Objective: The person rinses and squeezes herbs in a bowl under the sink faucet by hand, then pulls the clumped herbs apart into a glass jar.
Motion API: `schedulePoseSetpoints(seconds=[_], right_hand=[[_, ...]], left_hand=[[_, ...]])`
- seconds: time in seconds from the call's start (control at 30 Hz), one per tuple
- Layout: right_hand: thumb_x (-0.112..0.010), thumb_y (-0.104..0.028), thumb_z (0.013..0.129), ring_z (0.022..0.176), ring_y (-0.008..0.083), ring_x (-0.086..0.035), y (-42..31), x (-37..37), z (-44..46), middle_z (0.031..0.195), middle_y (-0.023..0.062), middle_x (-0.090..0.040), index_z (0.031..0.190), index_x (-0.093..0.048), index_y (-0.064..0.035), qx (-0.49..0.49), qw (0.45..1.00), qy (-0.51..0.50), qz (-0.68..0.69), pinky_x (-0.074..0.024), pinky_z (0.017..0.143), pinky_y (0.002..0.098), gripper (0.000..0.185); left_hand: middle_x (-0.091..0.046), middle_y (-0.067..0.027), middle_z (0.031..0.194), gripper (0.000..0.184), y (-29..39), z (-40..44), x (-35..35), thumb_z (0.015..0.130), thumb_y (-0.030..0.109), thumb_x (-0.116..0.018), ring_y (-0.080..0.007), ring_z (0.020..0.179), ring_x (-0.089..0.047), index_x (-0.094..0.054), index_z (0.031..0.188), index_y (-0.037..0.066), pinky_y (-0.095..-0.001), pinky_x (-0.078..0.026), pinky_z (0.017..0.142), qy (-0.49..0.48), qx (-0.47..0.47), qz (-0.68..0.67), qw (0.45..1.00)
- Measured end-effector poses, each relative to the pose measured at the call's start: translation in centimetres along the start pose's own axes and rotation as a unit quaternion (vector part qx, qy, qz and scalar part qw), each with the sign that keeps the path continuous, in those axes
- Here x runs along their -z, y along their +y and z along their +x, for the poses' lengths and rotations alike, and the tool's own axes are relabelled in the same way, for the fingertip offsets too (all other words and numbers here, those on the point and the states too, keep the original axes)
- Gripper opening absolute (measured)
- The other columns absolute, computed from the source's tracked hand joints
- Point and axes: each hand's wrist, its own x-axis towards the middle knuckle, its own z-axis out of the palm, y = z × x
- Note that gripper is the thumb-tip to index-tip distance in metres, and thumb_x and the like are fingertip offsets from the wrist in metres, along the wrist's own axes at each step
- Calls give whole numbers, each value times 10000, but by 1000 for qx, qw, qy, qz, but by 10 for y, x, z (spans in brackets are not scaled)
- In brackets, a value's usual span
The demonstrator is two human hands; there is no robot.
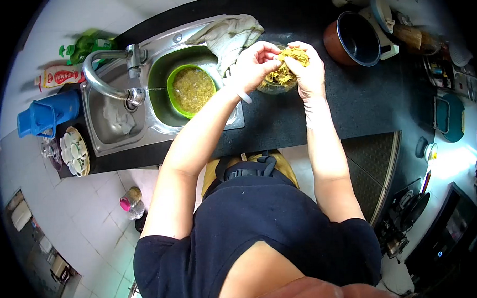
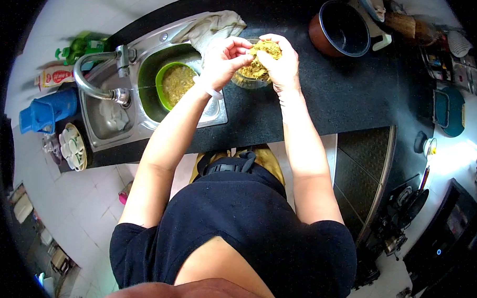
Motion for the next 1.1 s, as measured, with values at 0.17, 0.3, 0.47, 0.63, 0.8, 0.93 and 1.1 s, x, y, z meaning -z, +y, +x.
schedulePoseSetpoints(seconds=[0.17,0.3,0.47,0.63,0.8,0.93,1.1], right_hand=[[-617,44,709,802,88,-576,1,8,5,886,26,-613,975,-601,-32,17,998,37,-38,-473,735,231,277],[-634,54,731,857,126,-581,8,9,8,952,55,-604,1038,-572,-21,-6,995,74,73,-480,779,252,322],[-620,74,759,935,166,-568,1,-6,3,1015,83,-579,1096,-532,-10,-53,975,120,181,-479,828,279,358],[-611,76,748,922,154,-572,10,2,2,1017,69,-587,1094,-543,-20,-16,986,102,129,-465,840,272,365],[-599,89,741,901,148,-577,7,3,3,995,65,-592,1083,-549,-21,9,989,114,92,-470,830,270,362],[-596,75,776,929,190,-586,-3,10,6,1025,105,-577,1104,-531,-18,4,988,128,87,-487,854,305,347],[-640,44,755,921,136,-575,-2,11,3,993,57,-584,1068,-552,-18,-49,996,-10,75,-467,839,256,330]], left_hand=[[-612,-17,838,178,-3,-2,15,784,-14,-618,-86,787,-580,-605,959,17,-229,-488,748,25,-7,94,995],[-628,-35,863,225,5,-7,4,788,52,-642,-90,799,-592,-618,1011,33,-235,-492,746,13,-13,215,976],[-639,-35,868,231,-9,-3,-8,782,96,-682,-65,783,-591,-615,997,43,-214,-491,691,1,-6,236,972],[-648,-56,723,97,-1,-4,0,748,66,-683,-101,656,-609,-649,826,19,-243,-505,639,55,-5,205,977],[-643,-62,739,46,-1,-3,6,771,24,-656,-110,648,-606,-634,807,6,-237,-507,615,82,30,49,995],[-630,-65,773,62,2,-4,12,785,12,-647,-124,678,-606,-608,832,6,-250,-520,642,125,12,17,992],[-619,-57,835,114,1,-4,13,805,24,-643,-128,755,-605,-581,900,24,-269,-531,706,101,23,-6,995]])
